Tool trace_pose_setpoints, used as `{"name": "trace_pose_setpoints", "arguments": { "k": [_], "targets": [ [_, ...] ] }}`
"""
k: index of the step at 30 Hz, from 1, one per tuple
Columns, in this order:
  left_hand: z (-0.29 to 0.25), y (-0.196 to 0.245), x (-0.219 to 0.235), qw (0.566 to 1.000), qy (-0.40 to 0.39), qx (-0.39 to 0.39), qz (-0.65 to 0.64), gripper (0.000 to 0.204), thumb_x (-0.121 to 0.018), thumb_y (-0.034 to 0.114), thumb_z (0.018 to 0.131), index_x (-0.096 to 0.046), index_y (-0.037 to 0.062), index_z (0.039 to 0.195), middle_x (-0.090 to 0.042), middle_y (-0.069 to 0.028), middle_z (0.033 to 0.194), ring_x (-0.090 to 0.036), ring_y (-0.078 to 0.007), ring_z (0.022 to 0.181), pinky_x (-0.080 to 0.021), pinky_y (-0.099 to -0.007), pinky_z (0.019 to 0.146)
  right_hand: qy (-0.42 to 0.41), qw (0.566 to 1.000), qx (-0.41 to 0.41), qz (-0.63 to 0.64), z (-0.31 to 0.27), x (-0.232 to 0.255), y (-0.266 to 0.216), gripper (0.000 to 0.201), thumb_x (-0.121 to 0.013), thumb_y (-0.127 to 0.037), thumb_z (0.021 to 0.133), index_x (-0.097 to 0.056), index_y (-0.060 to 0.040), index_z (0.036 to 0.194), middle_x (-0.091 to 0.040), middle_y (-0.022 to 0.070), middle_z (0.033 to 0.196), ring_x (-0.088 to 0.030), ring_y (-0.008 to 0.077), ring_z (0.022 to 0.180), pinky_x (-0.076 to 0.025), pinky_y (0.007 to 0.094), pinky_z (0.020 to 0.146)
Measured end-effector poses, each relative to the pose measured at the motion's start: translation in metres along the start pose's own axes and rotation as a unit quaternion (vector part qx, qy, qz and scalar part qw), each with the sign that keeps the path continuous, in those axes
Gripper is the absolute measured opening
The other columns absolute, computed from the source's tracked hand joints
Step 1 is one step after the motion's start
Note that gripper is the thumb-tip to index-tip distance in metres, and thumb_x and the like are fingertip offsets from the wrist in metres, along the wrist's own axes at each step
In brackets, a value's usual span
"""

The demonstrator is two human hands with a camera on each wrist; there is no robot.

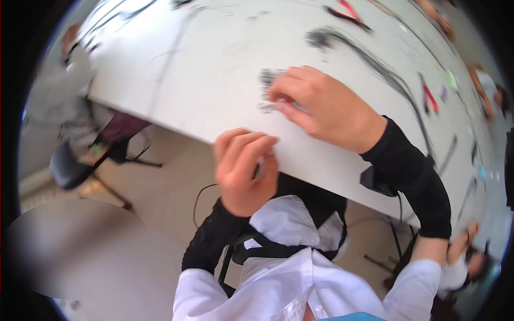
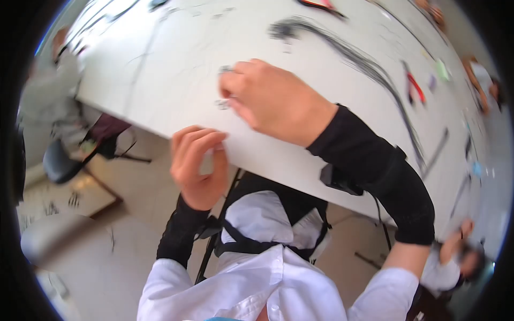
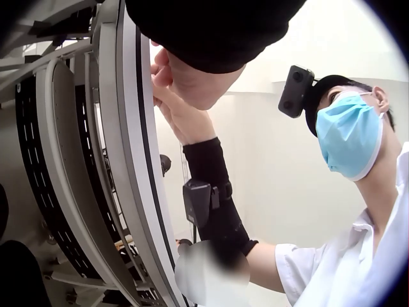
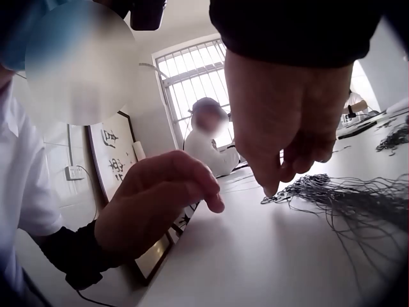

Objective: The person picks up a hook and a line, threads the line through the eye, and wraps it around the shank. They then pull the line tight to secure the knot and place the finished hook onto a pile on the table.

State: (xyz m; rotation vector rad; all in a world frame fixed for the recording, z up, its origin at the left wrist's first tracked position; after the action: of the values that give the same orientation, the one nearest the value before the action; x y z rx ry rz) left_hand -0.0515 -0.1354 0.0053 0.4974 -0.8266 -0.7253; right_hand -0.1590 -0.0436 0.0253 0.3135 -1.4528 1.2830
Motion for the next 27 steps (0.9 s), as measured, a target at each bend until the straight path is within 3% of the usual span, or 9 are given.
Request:
{"name": "trace_pose_setpoints", "arguments": {
  "k": [4, 7, 8, 13, 15, 20, 22, 25, 27],
  "targets": [
    [-0.002, 0.033, -0.026, 0.996, -0.070, -0.039, -0.025, 0.029, -0.060, -0.015, 0.077, -0.070, 0.0012, 0.100, -0.071, -0.0112, 0.097, -0.061, -0.0316, 0.093, -0.049, -0.0401, 0.086, 0.022, 0.986, -0.162, 0.041, -0.063, 0.054, 0.006, 0.017, -0.060, -0.016, 0.094, -0.065, 0.0002, 0.096, -0.066, 0.0168, 0.088, -0.065, 0.0326, 0.088, -0.052, 0.0393, 0.081],
    [0.007, 0.073, -0.066, 0.976, -0.168, -0.084, -0.106, 0.032, -0.060, -0.014, 0.080, -0.069, 0.0011, 0.107, -0.069, -0.0138, 0.105, -0.061, -0.0338, 0.102, -0.049, -0.0417, 0.088, 0.099, 0.945, -0.299, 0.091, -0.127, 0.107, 0.025, 0.022, -0.061, -0.019, 0.095, -0.067, 0.0013, 0.100, -0.066, 0.0152, 0.087, -0.065, 0.0249, 0.084, -0.051, 0.0339, 0.077],
    [0.015, 0.091, -0.080, 0.965, -0.205, -0.111, -0.118, 0.033, -0.060, -0.013, 0.081, -0.069, 0.0011, 0.109, -0.068, -0.0146, 0.109, -0.061, -0.0350, 0.105, -0.049, -0.0423, 0.089, 0.132, 0.945, -0.291, 0.075, -0.149, 0.127, 0.029, 0.025, -0.061, -0.021, 0.098, -0.068, 0.0025, 0.102, -0.067, 0.0108, 0.087, -0.062, 0.0161, 0.081, -0.050, 0.0289, 0.074],
    [0.046, 0.173, -0.131, 0.902, -0.283, -0.283, -0.160, 0.037, -0.064, -0.009, 0.077, -0.063, -0.0007, 0.113, -0.063, -0.0162, 0.111, -0.060, -0.0371, 0.104, -0.049, -0.0447, 0.090, 0.262, 0.866, -0.418, 0.080, -0.278, 0.191, 0.017, 0.025, -0.051, -0.018, 0.105, -0.064, 0.0005, 0.115, -0.063, -0.0010, 0.094, -0.057, 0.0055, 0.088, -0.045, 0.0222, 0.079],
    [0.055, 0.204, -0.159, 0.876, -0.309, -0.326, -0.176, 0.033, -0.059, -0.011, 0.084, -0.063, -0.0010, 0.116, -0.064, -0.0185, 0.112, -0.061, -0.0384, 0.104, -0.049, -0.0433, 0.091, 0.333, 0.829, -0.439, 0.098, -0.332, 0.198, 0.006, 0.024, -0.057, -0.020, 0.103, -0.064, 0.0009, 0.112, -0.064, 0.0008, 0.093, -0.056, 0.0080, 0.086, -0.045, 0.0226, 0.079],
    [0.074, 0.241, -0.271, 0.826, -0.370, -0.404, -0.131, 0.033, -0.051, 0.003, 0.096, -0.058, -0.0002, 0.128, -0.064, -0.0218, 0.122, -0.061, -0.0386, 0.112, -0.049, -0.0433, 0.099, 0.447, 0.741, -0.502, 0.009, -0.435, 0.143, -0.020, 0.023, -0.064, -0.021, 0.100, -0.060, -0.0002, 0.110, -0.058, -0.0002, 0.095, -0.050, 0.0076, 0.083, -0.042, 0.0233, 0.078],
    [0.076, 0.270, -0.343, 0.798, -0.379, -0.459, -0.093, 0.037, -0.047, 0.010, 0.099, -0.055, 0.0015, 0.134, -0.063, -0.0219, 0.128, -0.060, -0.0390, 0.117, -0.047, -0.0436, 0.105, 0.450, 0.663, -0.595, -0.070, -0.485, 0.086, -0.037, 0.043, -0.078, -0.023, 0.088, -0.048, -0.0030, 0.112, -0.046, 0.0001, 0.090, -0.044, 0.0112, 0.082, -0.041, 0.0268, 0.076],
    [0.069, 0.292, -0.422, 0.773, -0.435, -0.460, -0.051, 0.043, -0.043, 0.019, 0.103, -0.047, 0.0059, 0.144, -0.056, -0.0222, 0.139, -0.055, -0.0387, 0.127, -0.041, -0.0437, 0.112, 0.519, 0.566, -0.640, 0.024, -0.531, 0.008, -0.040, 0.063, -0.083, -0.028, 0.083, -0.043, 0.0028, 0.120, -0.048, 0.0117, 0.111, -0.046, 0.0189, 0.103, -0.040, 0.0317, 0.092],
    [0.053, 0.302, -0.463, 0.748, -0.464, -0.473, -0.033, 0.047, -0.041, 0.022, 0.105, -0.043, 0.0091, 0.149, -0.052, -0.0228, 0.144, -0.050, -0.0386, 0.134, -0.038, -0.0435, 0.115, 0.511, 0.585, -0.629, 0.009, -0.525, -0.014, -0.031, 0.075, -0.085, -0.029, 0.081, -0.039, 0.0072, 0.129, -0.046, 0.0188, 0.126, -0.045, 0.0234, 0.115, -0.038, 0.0345, 0.099]
  ]
}}
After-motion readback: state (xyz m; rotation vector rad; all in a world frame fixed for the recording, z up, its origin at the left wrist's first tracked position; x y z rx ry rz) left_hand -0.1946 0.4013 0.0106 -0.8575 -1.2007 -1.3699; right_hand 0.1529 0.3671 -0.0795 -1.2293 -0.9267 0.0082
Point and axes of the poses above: each hand's wrist, its own z-axis towards the middle knuckle, its own x-axis out of the back of the hand, y = z × x, the point moved 9 cm from there along z, towards the middle knuckle
